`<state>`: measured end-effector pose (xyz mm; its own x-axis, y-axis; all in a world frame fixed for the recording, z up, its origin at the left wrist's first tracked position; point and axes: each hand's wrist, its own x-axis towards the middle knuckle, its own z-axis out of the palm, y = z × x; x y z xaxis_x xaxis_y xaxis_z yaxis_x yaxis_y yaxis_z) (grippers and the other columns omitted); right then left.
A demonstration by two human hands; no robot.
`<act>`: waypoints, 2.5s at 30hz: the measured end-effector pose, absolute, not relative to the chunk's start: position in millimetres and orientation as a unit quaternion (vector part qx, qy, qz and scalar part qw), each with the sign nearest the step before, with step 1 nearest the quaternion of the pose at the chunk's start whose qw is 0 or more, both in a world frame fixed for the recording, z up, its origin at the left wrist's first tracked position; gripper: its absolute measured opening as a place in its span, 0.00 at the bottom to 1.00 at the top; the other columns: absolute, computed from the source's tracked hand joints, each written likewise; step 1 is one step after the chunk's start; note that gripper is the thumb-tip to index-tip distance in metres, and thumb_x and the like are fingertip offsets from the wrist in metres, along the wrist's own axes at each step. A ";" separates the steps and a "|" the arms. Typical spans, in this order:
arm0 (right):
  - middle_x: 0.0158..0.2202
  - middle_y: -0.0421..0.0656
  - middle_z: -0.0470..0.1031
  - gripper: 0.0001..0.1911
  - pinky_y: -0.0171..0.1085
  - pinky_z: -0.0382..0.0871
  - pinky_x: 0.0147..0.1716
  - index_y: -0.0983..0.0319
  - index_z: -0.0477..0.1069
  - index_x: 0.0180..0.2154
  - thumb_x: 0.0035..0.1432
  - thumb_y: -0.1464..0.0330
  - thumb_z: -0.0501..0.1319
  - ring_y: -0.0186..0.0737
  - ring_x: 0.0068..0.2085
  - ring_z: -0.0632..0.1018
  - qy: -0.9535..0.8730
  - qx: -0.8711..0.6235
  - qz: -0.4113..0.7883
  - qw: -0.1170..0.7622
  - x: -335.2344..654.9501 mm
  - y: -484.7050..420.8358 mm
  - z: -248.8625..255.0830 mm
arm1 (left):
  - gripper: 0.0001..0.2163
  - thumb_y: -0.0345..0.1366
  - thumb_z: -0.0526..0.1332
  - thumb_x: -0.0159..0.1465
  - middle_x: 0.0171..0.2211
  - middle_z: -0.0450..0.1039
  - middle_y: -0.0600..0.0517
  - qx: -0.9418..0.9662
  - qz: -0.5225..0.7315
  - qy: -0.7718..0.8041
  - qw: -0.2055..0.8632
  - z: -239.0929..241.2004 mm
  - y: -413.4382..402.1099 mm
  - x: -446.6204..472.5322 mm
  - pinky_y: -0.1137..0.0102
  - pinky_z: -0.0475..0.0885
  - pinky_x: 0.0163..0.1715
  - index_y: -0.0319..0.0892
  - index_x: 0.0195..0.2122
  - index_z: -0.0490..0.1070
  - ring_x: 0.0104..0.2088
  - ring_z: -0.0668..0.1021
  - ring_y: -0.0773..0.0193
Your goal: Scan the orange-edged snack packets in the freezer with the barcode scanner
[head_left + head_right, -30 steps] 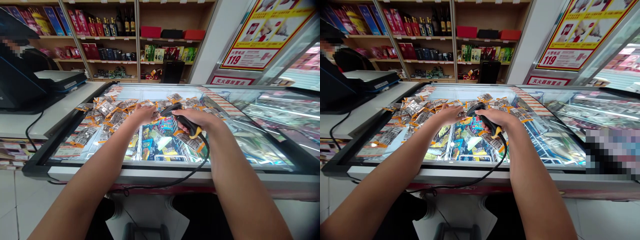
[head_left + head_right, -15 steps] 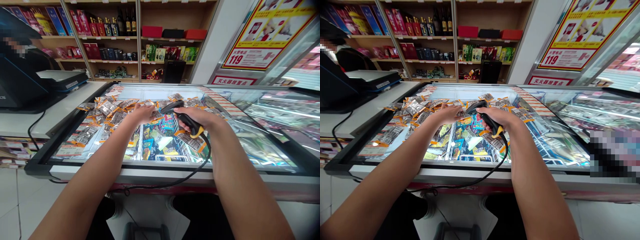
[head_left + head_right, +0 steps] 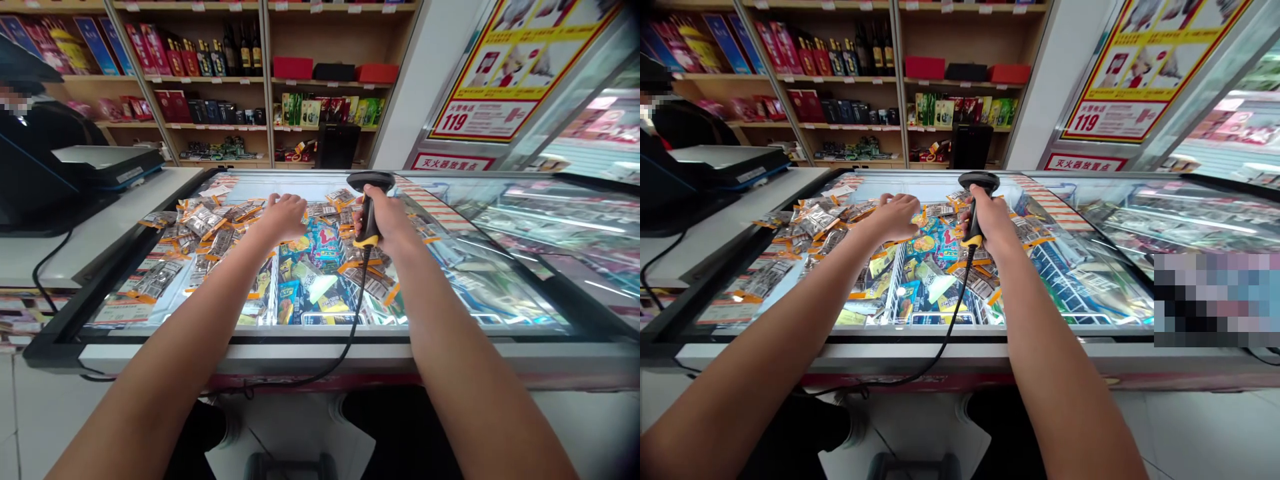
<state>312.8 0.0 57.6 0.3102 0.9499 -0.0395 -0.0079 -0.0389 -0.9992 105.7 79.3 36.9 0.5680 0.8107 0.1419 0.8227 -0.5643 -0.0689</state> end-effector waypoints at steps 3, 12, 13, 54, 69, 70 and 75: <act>0.21 0.39 0.71 0.16 0.34 0.69 0.17 0.56 0.65 0.34 0.70 0.54 0.61 0.36 0.18 0.72 -0.386 -0.567 0.434 0.584 310.1 1.6 52.9 | 0.27 0.40 0.54 0.71 0.72 0.63 0.40 -0.892 -0.015 -0.451 0.002 32.6 93.3 134.7 0.47 0.56 0.69 0.44 0.72 0.60 0.72 0.64 0.44; 0.21 0.40 0.72 0.14 0.33 0.67 0.15 0.58 0.67 0.35 0.70 0.56 0.62 0.36 0.18 0.71 -0.418 -0.565 0.453 0.549 306.1 -0.7 51.0 | 0.26 0.44 0.52 0.74 0.69 0.63 0.35 -0.895 0.024 -0.446 0.001 25.2 73.7 155.6 0.44 0.57 0.68 0.43 0.71 0.65 0.71 0.62 0.35; 0.22 0.40 0.72 0.14 0.33 0.67 0.15 0.58 0.67 0.35 0.70 0.56 0.62 0.36 0.18 0.72 -0.424 -0.564 0.462 0.537 306.4 -2.4 52.6 | 0.26 0.44 0.52 0.74 0.69 0.63 0.35 -0.900 0.016 -0.435 0.010 24.7 70.1 153.5 0.45 0.58 0.67 0.43 0.70 0.66 0.70 0.63 0.36; 0.22 0.46 0.75 0.16 0.35 0.68 0.14 0.58 0.69 0.33 0.70 0.56 0.63 0.38 0.19 0.72 -0.494 -0.634 0.516 0.295 314.6 -22.3 66.3 | 0.23 0.47 0.55 0.71 0.62 0.74 0.40 -0.888 -0.041 -0.457 -0.021 14.8 67.6 108.1 0.44 0.58 0.64 0.47 0.64 0.71 0.61 0.75 0.42; 0.23 0.40 0.72 0.15 0.33 0.70 0.18 0.57 0.68 0.38 0.70 0.53 0.61 0.35 0.19 0.72 -0.397 -0.595 0.431 0.550 325.2 -8.3 65.8 | 0.32 0.41 0.66 0.62 0.70 0.62 0.33 -0.864 -0.072 -0.494 0.066 20.1 56.9 108.3 0.45 0.55 0.69 0.38 0.67 0.65 0.69 0.63 0.37; 0.23 0.39 0.72 0.16 0.33 0.70 0.18 0.56 0.67 0.38 0.69 0.51 0.61 0.36 0.19 0.72 -0.402 -0.594 0.417 0.558 325.9 -7.6 66.1 | 0.31 0.42 0.65 0.65 0.72 0.60 0.35 -0.885 -0.079 -0.457 0.037 19.9 52.0 114.6 0.44 0.53 0.70 0.40 0.68 0.64 0.71 0.61 0.38; 0.23 0.38 0.71 0.18 0.34 0.70 0.18 0.56 0.68 0.40 0.68 0.49 0.60 0.35 0.18 0.71 -0.410 -0.587 0.396 0.575 328.4 -3.9 64.6 | 0.28 0.54 0.60 0.71 0.73 0.60 0.46 -0.962 -0.076 -0.246 -0.089 14.5 22.8 150.1 0.46 0.55 0.72 0.54 0.70 0.64 0.72 0.62 0.44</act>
<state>328.4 -3.9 64.6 0.3495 0.9369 0.0068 0.0265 -0.0027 -0.9996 150.1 22.8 14.5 0.8671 0.4874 0.1030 0.4602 -0.8629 0.2089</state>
